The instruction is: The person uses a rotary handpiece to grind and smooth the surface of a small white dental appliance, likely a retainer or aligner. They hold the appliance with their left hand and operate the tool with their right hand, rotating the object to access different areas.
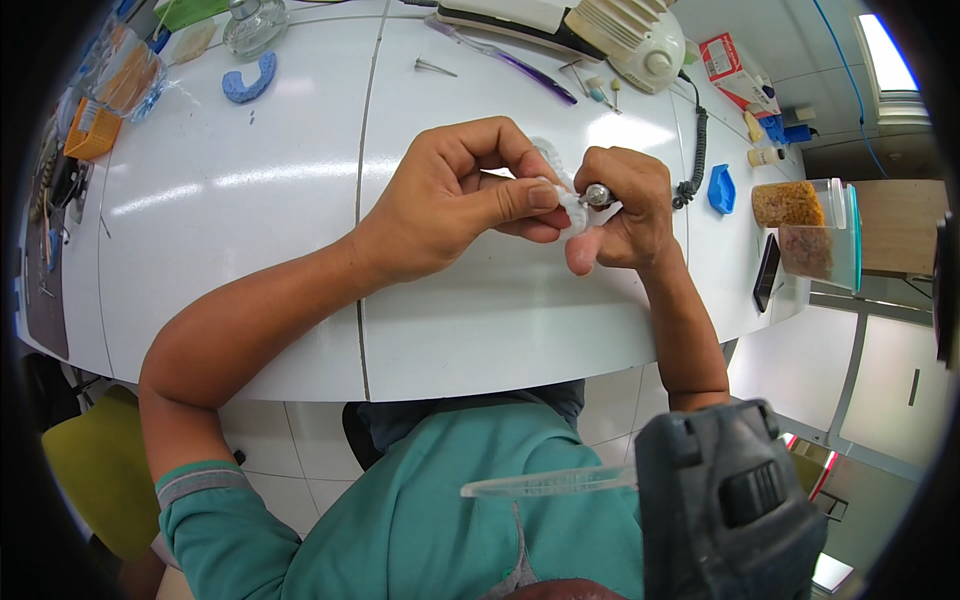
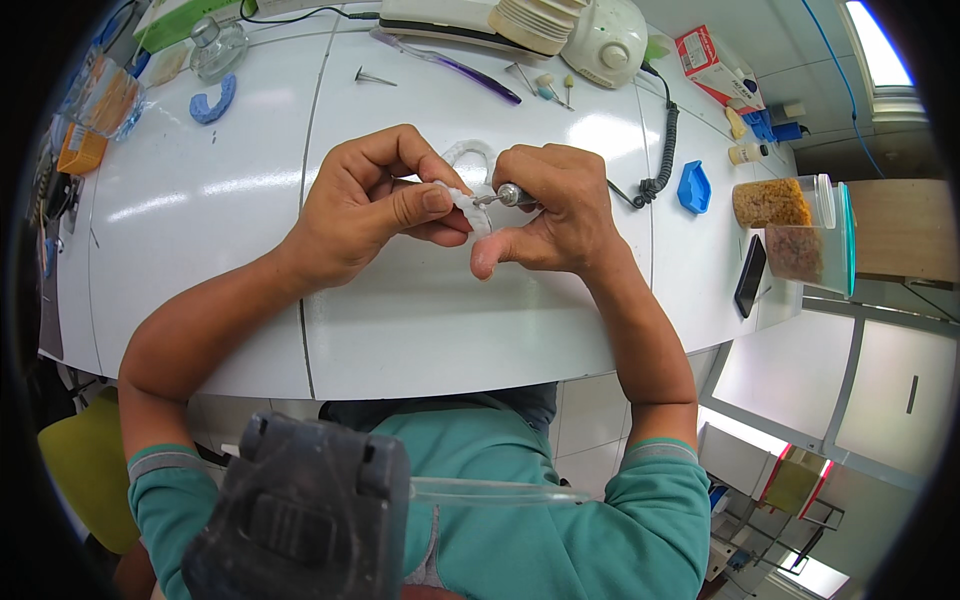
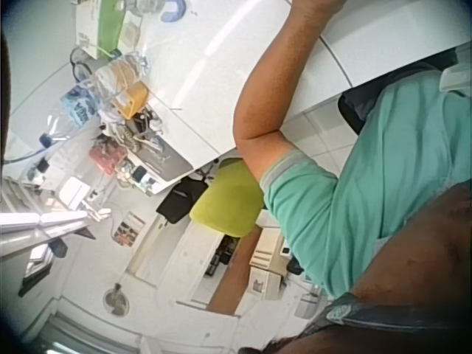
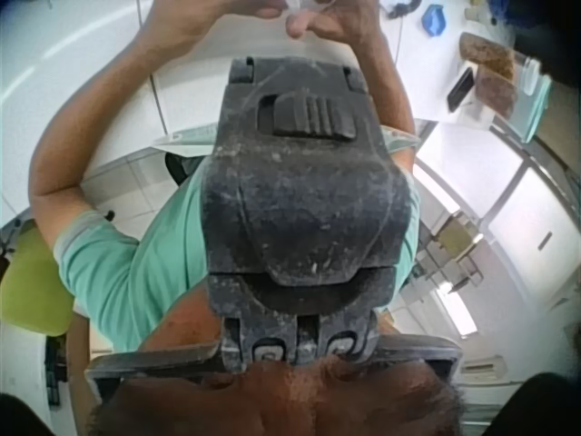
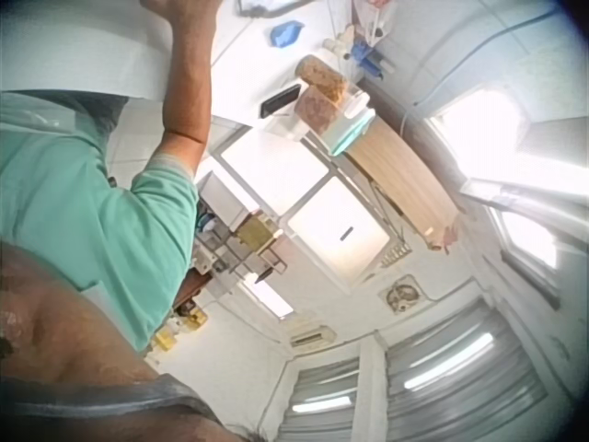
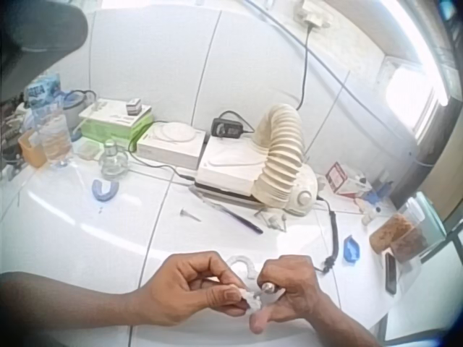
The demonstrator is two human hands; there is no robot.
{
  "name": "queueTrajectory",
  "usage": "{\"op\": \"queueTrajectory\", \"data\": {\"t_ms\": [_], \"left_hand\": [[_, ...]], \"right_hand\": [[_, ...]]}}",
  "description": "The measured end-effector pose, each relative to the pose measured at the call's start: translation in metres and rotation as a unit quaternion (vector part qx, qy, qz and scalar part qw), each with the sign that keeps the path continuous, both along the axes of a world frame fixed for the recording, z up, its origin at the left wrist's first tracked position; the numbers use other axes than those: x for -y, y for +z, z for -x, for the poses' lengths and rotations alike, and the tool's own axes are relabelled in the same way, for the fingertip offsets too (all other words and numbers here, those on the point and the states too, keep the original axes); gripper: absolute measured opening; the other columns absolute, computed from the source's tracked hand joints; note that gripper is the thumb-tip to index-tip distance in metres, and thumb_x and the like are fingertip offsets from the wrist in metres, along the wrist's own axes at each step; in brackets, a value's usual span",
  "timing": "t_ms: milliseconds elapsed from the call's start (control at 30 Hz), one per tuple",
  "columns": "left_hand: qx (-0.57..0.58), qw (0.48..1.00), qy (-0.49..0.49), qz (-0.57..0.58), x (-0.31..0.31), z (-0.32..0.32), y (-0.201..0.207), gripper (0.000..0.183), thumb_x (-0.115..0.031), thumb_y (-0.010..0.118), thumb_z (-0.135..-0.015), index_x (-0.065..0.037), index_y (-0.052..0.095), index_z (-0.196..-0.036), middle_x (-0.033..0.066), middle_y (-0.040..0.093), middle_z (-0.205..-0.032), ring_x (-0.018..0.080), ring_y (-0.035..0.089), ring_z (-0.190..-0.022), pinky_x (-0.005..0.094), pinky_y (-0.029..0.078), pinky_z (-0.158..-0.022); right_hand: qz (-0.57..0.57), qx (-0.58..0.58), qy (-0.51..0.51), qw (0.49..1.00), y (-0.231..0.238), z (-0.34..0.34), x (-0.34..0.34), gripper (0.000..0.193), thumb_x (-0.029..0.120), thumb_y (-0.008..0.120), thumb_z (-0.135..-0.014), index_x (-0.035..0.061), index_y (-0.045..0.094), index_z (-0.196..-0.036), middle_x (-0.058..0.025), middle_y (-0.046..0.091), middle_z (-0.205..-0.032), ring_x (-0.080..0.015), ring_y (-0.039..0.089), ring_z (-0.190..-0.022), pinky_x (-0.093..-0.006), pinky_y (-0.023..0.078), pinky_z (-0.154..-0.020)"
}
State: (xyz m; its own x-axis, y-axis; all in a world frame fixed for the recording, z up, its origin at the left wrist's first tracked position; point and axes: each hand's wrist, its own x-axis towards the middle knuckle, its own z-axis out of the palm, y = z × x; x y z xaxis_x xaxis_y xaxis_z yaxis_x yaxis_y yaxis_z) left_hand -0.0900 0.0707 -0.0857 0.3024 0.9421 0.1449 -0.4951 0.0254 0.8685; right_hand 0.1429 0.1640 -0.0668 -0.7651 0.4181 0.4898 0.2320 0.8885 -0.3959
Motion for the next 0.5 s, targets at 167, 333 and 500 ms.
{"op": "queueTrajectory", "data": {"t_ms": [167,333,500], "left_hand": [[-0.001,1.0,0.0,0.0,0.0002,0.0,0.0004,0.017,-0.01,0.07,-0.104,0.004,0.063,-0.11,0.0147,0.072,-0.108,0.0228,0.077,-0.099,0.034,0.07,-0.086],[0.001,1.0,0.001,-0.001,-0.0001,0.0,0.0004,0.017,-0.01,0.07,-0.104,0.004,0.063,-0.11,0.0145,0.072,-0.107,0.0223,0.077,-0.099,0.0335,0.07,-0.086],[0.001,1.0,0.002,-0.002,-0.0004,-0.0001,-0.001,0.016,-0.01,0.071,-0.103,0.003,0.064,-0.109,0.0142,0.072,-0.106,0.022,0.077,-0.099,0.0331,0.07,-0.086]], "right_hand": [[-0.008,0.006,0.004,1.0,-0.0002,-0.0004,-0.0004,0.084,0.089,0.078,-0.055,0.0108,0.055,-0.073,-0.0012,0.047,-0.057,-0.0208,0.049,-0.049,-0.0333,0.037,-0.048],[-0.017,0.008,0.01,1.0,-0.0001,-0.0003,-0.0018,0.083,0.089,0.078,-0.055,0.0109,0.055,-0.072,-0.0014,0.048,-0.058,-0.0208,0.049,-0.049,-0.0335,0.037,-0.049],[-0.011,0.014,0.008,1.0,0.0018,-0.0001,-0.0007,0.083,0.089,0.078,-0.055,0.0105,0.055,-0.072,-0.0018,0.048,-0.058,-0.0209,0.049,-0.05,-0.0336,0.037,-0.049]]}}
